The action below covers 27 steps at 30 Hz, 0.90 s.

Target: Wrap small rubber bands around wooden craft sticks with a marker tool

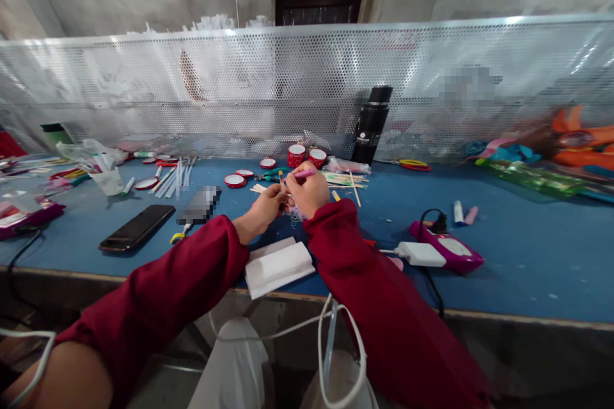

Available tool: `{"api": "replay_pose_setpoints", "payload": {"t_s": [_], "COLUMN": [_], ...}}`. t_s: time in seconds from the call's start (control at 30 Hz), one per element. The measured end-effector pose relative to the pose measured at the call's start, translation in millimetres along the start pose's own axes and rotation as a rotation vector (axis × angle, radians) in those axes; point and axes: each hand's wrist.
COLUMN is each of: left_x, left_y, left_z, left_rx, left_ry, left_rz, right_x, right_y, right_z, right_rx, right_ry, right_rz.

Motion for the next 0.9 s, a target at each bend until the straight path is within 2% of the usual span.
{"api": "replay_pose_setpoints", "payload": {"t_s": [0.17,0.4,0.9], "left_x": [-0.5,-1.1,-3.5], "left_y": [0.6,1.3,3.2], "left_z": [1.5,0.5,-0.3], "left_rx": [0.001,-0.002,-0.015], "left_ry": [0.001,-0.007,-0.02], "left_rz": [-0.005,0.006,-0.002], "right_x": [-2.1,-0.8,0.0], "right_y": [-1.1,-0.4,-0.9], "right_z": [0.7,0.3,1.0], "right_rx": [-0.04,-0.009,-0.03], "right_ry": [0.076,0.005,0.044], "right_rz": [-0.014,-0.001,-0.016]}}
Point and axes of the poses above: each hand's wrist, its own y-axis away from the middle knuckle, its own z-axis out of the back of the hand, x = y × z, and after that the axes turned 2 degrees about y, right-handed
